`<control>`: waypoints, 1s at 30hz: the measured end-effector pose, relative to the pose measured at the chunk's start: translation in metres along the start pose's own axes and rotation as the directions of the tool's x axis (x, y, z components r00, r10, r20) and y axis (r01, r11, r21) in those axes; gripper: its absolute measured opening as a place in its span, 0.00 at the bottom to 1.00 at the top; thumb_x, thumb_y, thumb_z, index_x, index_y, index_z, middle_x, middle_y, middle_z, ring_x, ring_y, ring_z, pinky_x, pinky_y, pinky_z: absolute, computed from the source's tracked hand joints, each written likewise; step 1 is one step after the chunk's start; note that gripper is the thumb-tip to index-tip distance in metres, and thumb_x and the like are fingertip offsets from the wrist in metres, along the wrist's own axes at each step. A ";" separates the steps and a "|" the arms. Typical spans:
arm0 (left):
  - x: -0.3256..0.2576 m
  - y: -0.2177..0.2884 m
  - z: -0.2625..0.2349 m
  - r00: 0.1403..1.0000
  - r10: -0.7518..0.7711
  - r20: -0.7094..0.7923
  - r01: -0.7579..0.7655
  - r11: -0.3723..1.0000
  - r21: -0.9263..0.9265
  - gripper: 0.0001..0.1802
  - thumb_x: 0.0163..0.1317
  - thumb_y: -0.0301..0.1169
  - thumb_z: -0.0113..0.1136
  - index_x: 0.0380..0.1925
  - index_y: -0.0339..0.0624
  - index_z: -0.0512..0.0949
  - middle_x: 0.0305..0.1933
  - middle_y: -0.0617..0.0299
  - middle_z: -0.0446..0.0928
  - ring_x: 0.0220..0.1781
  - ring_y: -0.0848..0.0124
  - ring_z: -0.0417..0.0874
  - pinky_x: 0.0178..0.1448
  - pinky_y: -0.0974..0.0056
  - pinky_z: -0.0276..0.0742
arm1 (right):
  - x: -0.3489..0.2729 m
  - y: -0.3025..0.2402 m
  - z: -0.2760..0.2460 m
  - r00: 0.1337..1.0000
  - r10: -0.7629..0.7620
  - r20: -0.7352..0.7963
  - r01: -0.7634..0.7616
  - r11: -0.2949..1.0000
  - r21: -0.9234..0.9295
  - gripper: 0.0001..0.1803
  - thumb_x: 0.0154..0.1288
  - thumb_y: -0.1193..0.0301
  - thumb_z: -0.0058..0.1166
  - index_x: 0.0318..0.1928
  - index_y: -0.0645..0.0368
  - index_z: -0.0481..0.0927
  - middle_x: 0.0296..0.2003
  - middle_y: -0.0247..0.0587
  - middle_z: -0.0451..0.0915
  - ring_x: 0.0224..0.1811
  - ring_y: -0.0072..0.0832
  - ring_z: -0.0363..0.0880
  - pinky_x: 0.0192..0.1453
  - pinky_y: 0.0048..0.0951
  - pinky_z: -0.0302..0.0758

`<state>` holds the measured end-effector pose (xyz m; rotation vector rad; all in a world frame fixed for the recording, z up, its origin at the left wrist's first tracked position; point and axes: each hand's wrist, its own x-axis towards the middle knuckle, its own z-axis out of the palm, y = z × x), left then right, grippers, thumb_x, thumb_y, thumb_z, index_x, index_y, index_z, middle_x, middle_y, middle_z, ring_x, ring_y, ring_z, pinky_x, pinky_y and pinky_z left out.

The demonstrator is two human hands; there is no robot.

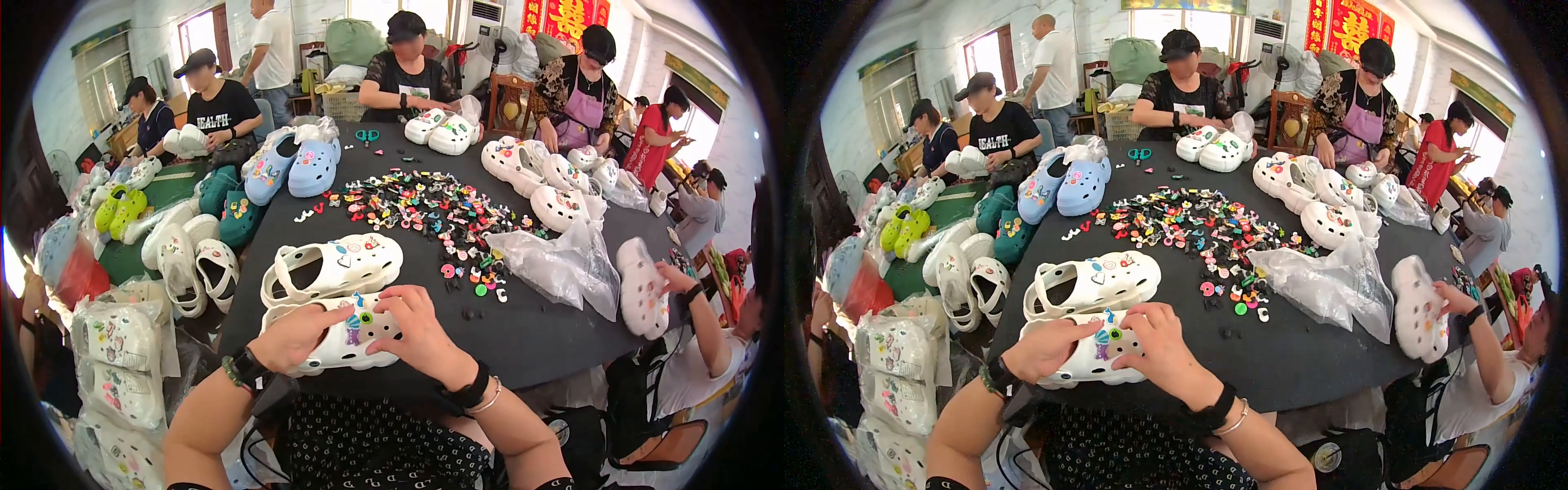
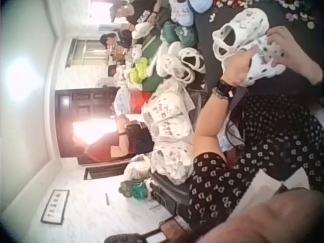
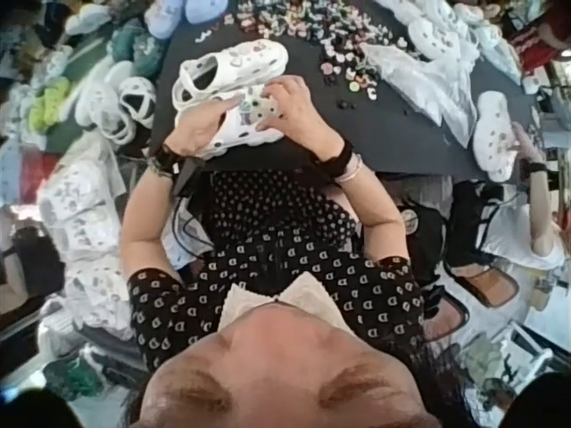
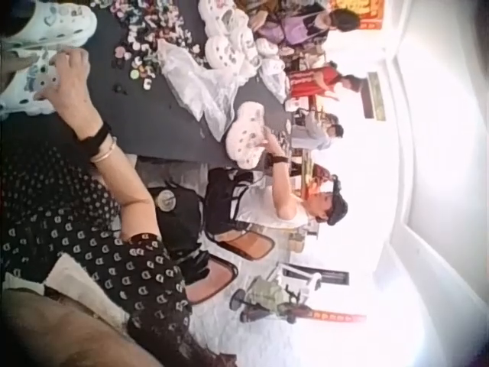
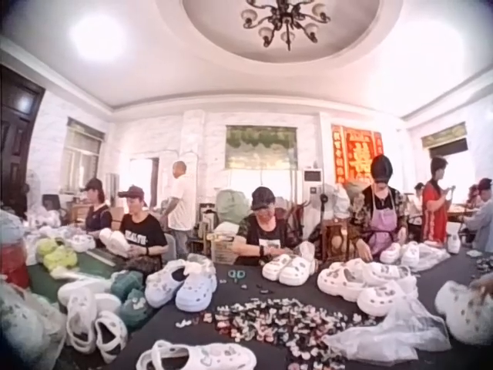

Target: Manually attaching decorative charms to rubber clogs and placing them into individual plastic bags.

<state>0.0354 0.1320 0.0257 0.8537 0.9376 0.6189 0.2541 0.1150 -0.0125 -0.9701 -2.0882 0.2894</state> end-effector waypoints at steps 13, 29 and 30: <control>0.011 -0.022 -0.014 0.997 0.078 0.013 -0.076 0.988 -0.131 0.18 0.68 0.22 0.52 0.57 0.31 0.71 0.53 0.54 0.79 0.49 0.66 0.84 0.53 0.60 0.83 | 0.021 0.000 0.017 0.963 0.246 0.109 -0.246 0.969 -0.012 0.28 0.35 0.63 0.78 0.39 0.48 0.77 0.47 0.30 0.75 0.55 0.38 0.68 0.58 0.42 0.64; 0.003 -0.016 -0.004 0.994 0.097 -0.059 -0.103 0.990 -0.100 0.21 0.65 0.21 0.53 0.59 0.32 0.69 0.53 0.53 0.79 0.49 0.64 0.84 0.53 0.58 0.83 | 0.021 0.014 0.037 0.985 0.126 -0.118 -0.124 0.992 0.020 0.15 0.37 0.68 0.74 0.28 0.47 0.81 0.35 0.28 0.78 0.45 0.36 0.75 0.45 0.40 0.72; 0.003 -0.018 -0.008 0.991 0.103 -0.089 -0.109 0.991 -0.073 0.22 0.65 0.21 0.53 0.60 0.32 0.68 0.55 0.53 0.78 0.50 0.63 0.84 0.53 0.58 0.82 | 0.018 0.015 0.043 0.983 0.135 -0.123 -0.137 0.991 -0.003 0.15 0.38 0.69 0.74 0.29 0.45 0.81 0.36 0.25 0.78 0.47 0.35 0.74 0.46 0.40 0.69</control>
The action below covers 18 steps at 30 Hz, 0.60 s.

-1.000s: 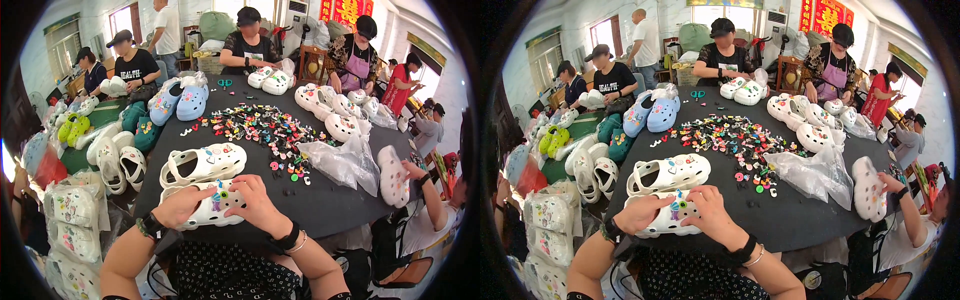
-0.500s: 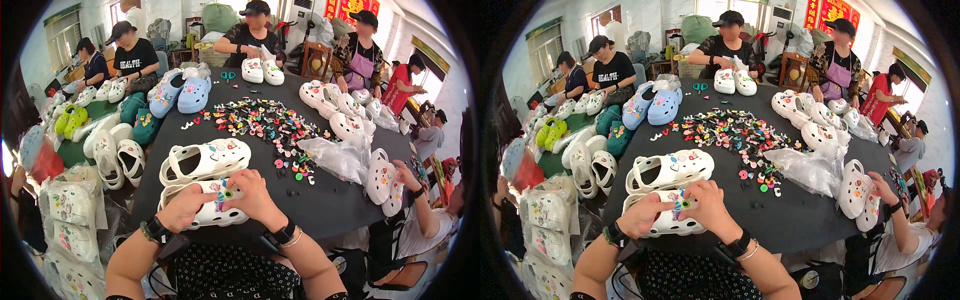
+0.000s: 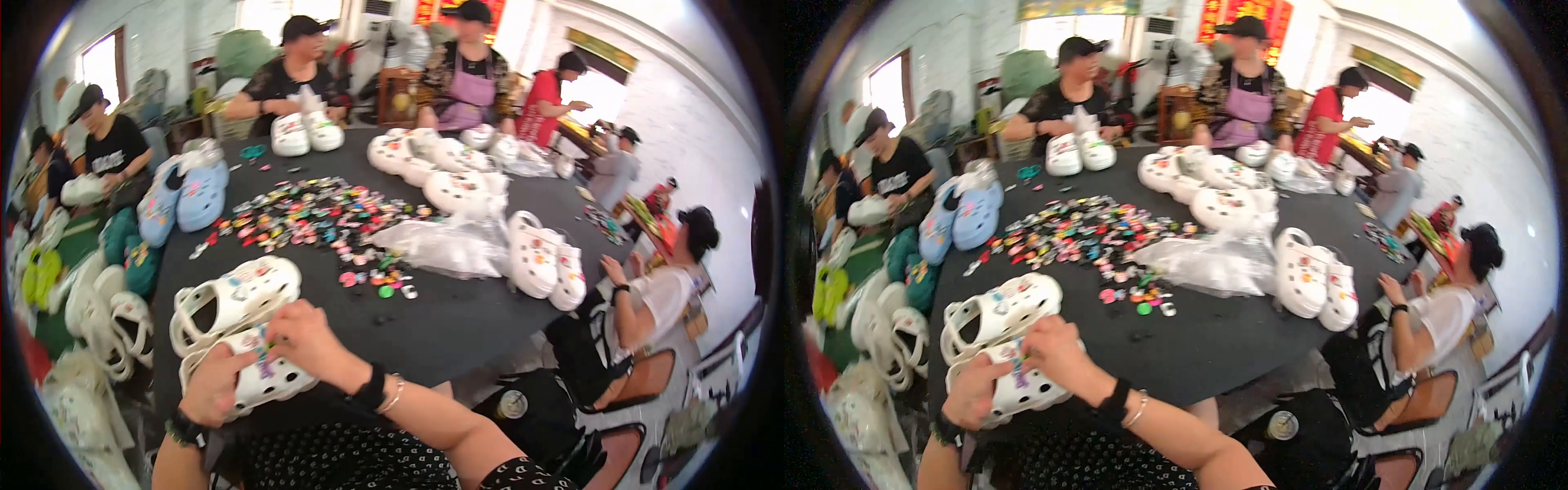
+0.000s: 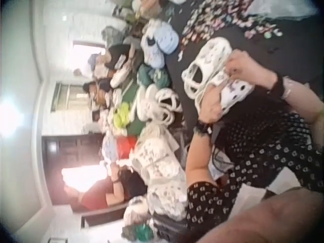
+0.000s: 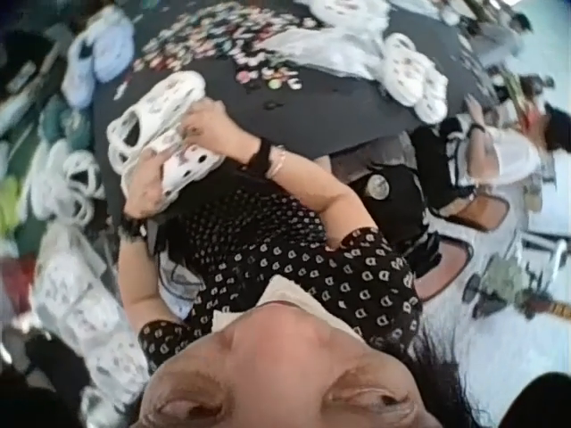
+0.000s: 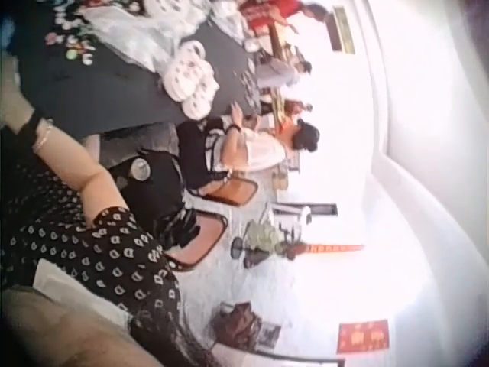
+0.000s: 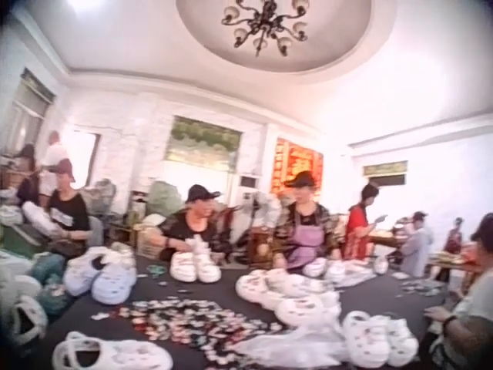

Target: Manually attaching decorative charms to rubber clogs and placing them into individual plastic bags.

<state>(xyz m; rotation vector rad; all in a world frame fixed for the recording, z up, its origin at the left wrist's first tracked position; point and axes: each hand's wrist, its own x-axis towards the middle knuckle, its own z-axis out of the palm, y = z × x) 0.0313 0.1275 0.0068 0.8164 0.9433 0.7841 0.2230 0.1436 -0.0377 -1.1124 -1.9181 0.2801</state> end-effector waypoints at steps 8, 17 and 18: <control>0.005 -0.001 0.008 0.992 0.038 0.124 -0.034 0.999 -0.038 0.24 0.62 0.18 0.49 0.61 0.31 0.66 0.57 0.52 0.75 0.55 0.62 0.81 0.59 0.56 0.79 | -0.001 0.012 -0.008 1.000 0.007 0.024 -0.011 0.987 0.158 0.11 0.45 0.70 0.70 0.30 0.49 0.81 0.35 0.27 0.77 0.47 0.32 0.73 0.50 0.37 0.64; -0.001 -0.006 -0.001 0.989 0.106 0.099 -0.104 0.994 -0.032 0.25 0.61 0.18 0.51 0.60 0.32 0.68 0.55 0.54 0.77 0.54 0.62 0.81 0.60 0.55 0.77 | 0.000 -0.008 0.009 0.993 0.089 -0.077 -0.082 0.993 0.089 0.07 0.52 0.68 0.65 0.27 0.51 0.78 0.33 0.33 0.77 0.44 0.35 0.74 0.46 0.40 0.62; -0.002 -0.007 -0.003 0.991 0.109 0.076 -0.107 0.994 -0.030 0.25 0.61 0.18 0.51 0.60 0.32 0.68 0.55 0.54 0.77 0.54 0.62 0.81 0.60 0.55 0.77 | 0.001 -0.009 0.011 0.994 0.083 -0.067 -0.075 0.991 0.108 0.07 0.52 0.68 0.65 0.27 0.51 0.78 0.33 0.33 0.77 0.44 0.35 0.74 0.46 0.40 0.62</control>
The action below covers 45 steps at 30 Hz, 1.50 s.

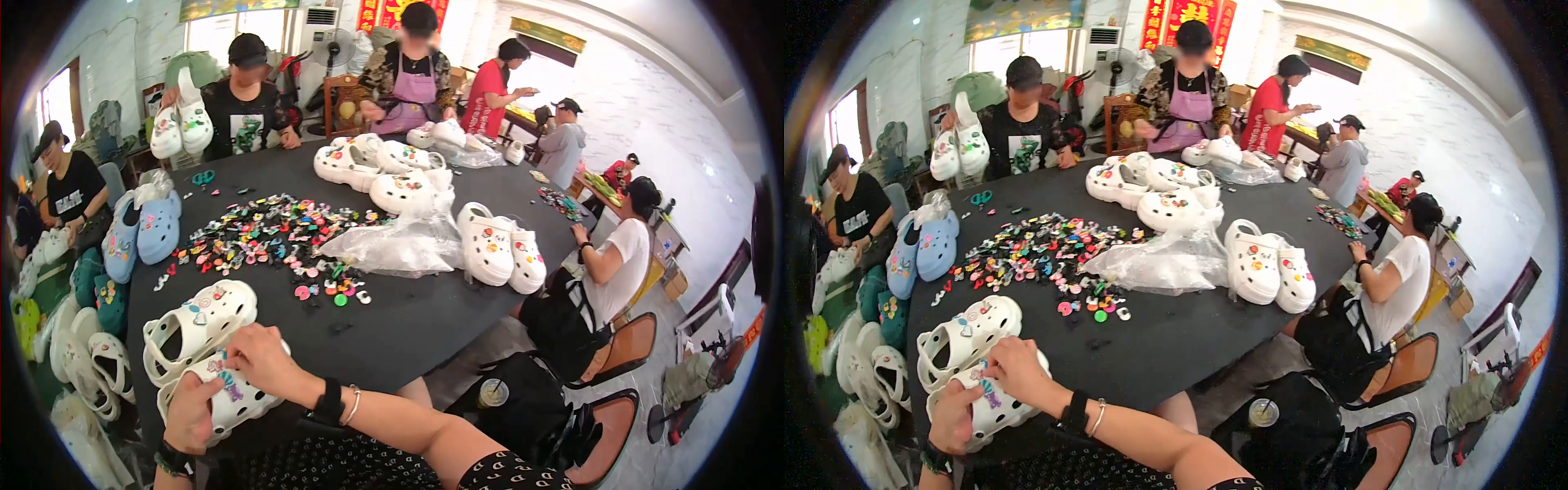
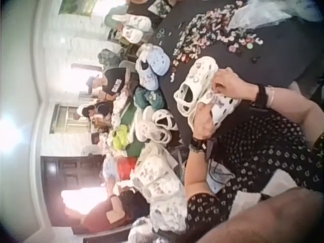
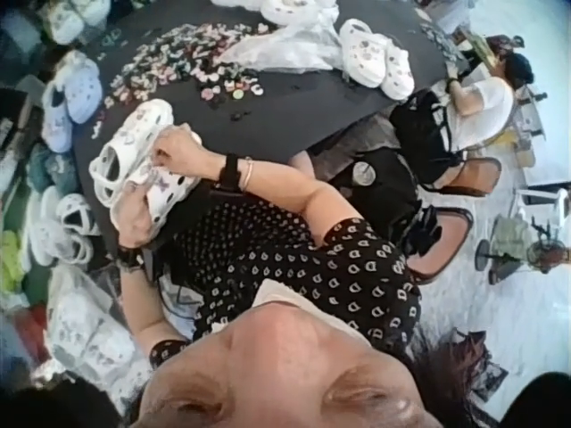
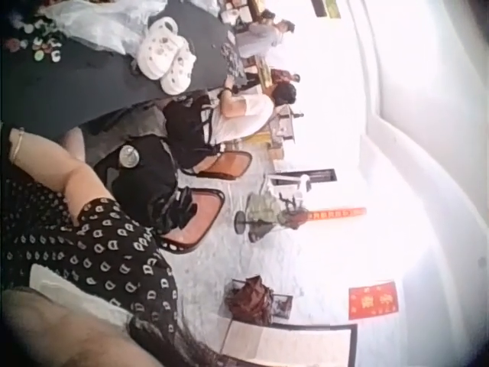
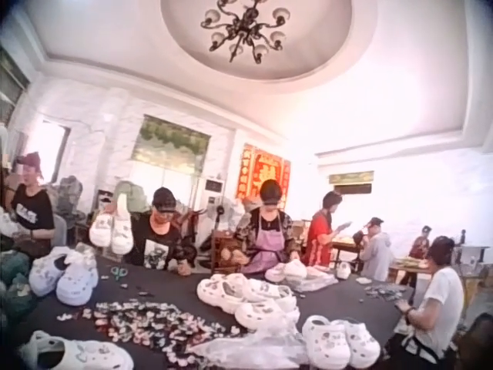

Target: Manually attaching decorative charms to rubber clogs and placing them into individual plastic bags.

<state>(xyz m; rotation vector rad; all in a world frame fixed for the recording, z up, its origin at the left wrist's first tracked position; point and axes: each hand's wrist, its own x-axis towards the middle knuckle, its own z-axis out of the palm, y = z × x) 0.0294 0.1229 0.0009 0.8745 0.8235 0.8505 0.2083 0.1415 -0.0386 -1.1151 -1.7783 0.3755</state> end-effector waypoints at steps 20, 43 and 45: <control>0.004 -0.007 0.000 0.999 0.008 0.052 -0.008 1.000 -0.001 0.22 0.65 0.19 0.52 0.60 0.29 0.68 0.57 0.52 0.77 0.54 0.64 0.82 0.58 0.59 0.80 | 0.035 0.015 -0.017 0.920 0.374 0.113 -0.389 0.904 0.176 0.09 0.64 0.69 0.59 0.33 0.64 0.79 0.27 0.45 0.83 0.27 0.36 0.81 0.35 0.33 0.75; -0.013 0.007 0.032 0.795 0.579 -0.179 0.144 0.108 0.984 0.19 0.62 0.41 0.61 0.21 0.37 0.76 0.22 0.46 0.78 0.28 0.51 0.82 0.33 0.51 0.75 | 0.103 0.071 -0.054 0.917 -0.148 0.369 0.193 0.977 -0.090 0.26 0.48 0.64 0.71 0.49 0.54 0.79 0.55 0.46 0.75 0.61 0.46 0.68 0.66 0.42 0.64; -0.008 0.012 0.026 0.675 0.735 -0.068 0.059 0.038 0.998 0.16 0.61 0.38 0.62 0.28 0.36 0.75 0.30 0.45 0.79 0.34 0.50 0.81 0.38 0.52 0.74 | 0.116 0.067 -0.041 0.891 -0.114 0.440 0.158 0.985 -0.066 0.28 0.46 0.64 0.72 0.50 0.53 0.79 0.52 0.45 0.77 0.60 0.47 0.68 0.65 0.42 0.65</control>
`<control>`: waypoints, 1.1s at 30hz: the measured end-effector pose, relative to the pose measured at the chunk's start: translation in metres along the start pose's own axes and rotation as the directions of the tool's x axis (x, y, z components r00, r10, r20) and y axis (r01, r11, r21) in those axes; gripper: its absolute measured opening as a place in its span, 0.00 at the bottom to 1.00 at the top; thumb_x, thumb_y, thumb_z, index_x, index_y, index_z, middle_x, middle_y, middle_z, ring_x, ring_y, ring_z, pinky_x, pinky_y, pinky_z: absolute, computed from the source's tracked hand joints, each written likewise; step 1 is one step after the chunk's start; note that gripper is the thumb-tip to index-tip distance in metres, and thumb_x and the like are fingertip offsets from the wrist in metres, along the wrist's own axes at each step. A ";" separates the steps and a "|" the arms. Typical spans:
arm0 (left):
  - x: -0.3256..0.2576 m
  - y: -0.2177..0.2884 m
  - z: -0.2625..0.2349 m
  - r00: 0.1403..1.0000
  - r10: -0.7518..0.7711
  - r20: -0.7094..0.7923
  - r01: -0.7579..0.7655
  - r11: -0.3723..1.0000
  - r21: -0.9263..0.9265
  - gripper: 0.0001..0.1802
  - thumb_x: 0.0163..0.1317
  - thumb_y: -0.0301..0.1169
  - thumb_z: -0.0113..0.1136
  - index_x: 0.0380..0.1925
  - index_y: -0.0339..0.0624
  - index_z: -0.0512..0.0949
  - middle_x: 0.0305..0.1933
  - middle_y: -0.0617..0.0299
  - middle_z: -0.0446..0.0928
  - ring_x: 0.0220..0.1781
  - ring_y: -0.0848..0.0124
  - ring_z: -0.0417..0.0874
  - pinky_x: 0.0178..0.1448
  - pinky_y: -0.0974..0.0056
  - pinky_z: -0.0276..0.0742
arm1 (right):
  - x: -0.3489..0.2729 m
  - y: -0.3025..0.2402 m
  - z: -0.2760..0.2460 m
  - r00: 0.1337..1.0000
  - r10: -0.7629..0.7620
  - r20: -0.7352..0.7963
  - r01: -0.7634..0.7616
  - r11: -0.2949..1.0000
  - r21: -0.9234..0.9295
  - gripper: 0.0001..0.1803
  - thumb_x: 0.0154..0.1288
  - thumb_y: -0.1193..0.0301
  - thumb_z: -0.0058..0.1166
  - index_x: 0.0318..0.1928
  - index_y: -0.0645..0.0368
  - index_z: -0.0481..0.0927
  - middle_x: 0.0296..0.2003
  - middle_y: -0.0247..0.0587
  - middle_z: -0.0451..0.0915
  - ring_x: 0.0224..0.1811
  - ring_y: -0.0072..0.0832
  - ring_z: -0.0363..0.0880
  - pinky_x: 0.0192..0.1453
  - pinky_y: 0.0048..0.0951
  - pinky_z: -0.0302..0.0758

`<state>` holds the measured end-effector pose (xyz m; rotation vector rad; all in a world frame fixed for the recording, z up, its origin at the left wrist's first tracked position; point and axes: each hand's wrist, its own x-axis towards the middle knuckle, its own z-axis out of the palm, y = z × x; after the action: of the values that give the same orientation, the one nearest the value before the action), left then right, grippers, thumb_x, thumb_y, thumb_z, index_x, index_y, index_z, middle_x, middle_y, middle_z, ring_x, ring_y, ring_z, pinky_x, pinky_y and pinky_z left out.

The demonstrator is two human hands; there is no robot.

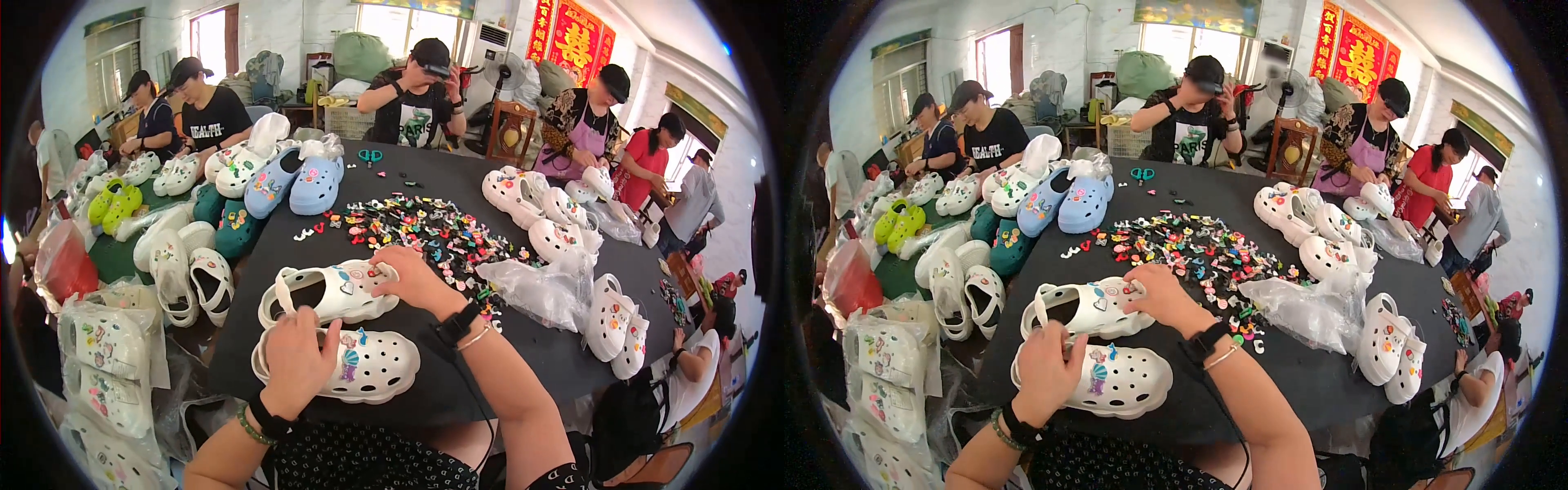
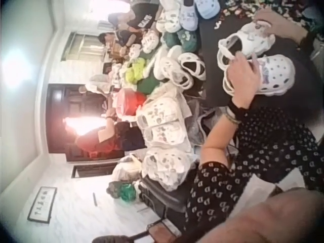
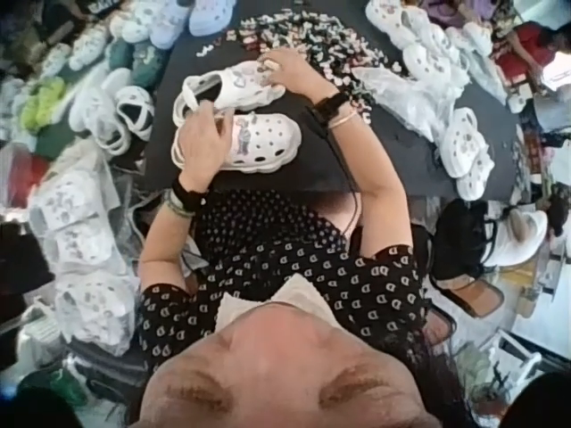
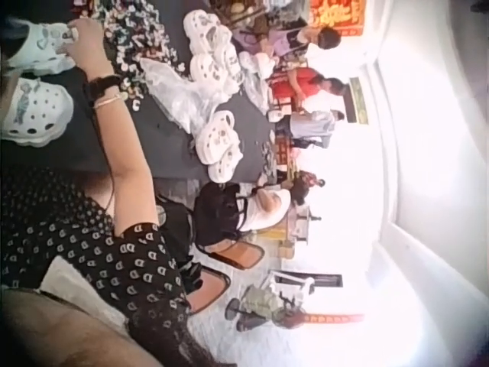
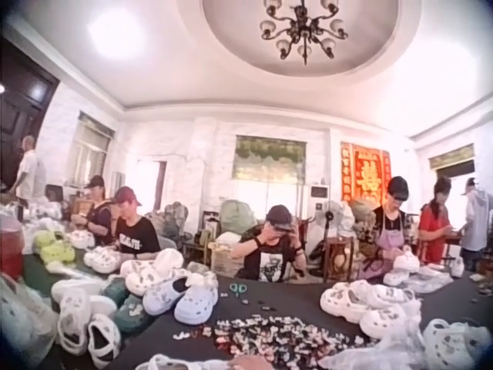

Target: Manually attaching decorative charms to rubber clogs and placing them into individual plastic bags.

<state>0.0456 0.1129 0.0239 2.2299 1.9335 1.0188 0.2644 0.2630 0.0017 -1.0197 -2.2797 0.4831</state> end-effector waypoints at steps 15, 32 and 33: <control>0.072 -0.037 0.044 0.983 0.057 0.177 -0.076 0.992 0.101 0.24 0.58 0.50 0.63 0.19 0.38 0.78 0.23 0.52 0.79 0.25 0.54 0.79 0.41 0.52 0.67 | 0.050 0.005 0.007 0.945 0.024 0.327 -0.096 0.974 0.205 0.20 0.44 0.69 0.72 0.42 0.55 0.85 0.36 0.35 0.83 0.43 0.27 0.80 0.48 0.29 0.75; 0.070 -0.053 0.050 0.969 -0.029 0.246 0.092 0.965 -0.246 0.17 0.54 0.42 0.68 0.23 0.38 0.79 0.23 0.52 0.79 0.27 0.54 0.80 0.34 0.54 0.73 | 0.035 0.006 0.038 0.979 -0.169 -0.113 0.178 0.982 0.070 0.03 0.55 0.73 0.61 0.30 0.58 0.84 0.27 0.42 0.82 0.31 0.40 0.81 0.39 0.35 0.77; 0.071 -0.051 0.051 0.968 -0.028 0.249 0.092 0.964 -0.251 0.17 0.54 0.42 0.68 0.23 0.38 0.79 0.23 0.52 0.79 0.27 0.54 0.80 0.34 0.54 0.73 | 0.034 0.005 0.037 0.980 -0.168 -0.111 0.172 0.985 0.025 0.03 0.56 0.72 0.61 0.29 0.58 0.84 0.28 0.43 0.82 0.31 0.41 0.81 0.39 0.36 0.77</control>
<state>0.0263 0.2083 -0.0049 2.0305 1.6493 0.8843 0.2254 0.2894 -0.0163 -0.8057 -2.2297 0.3849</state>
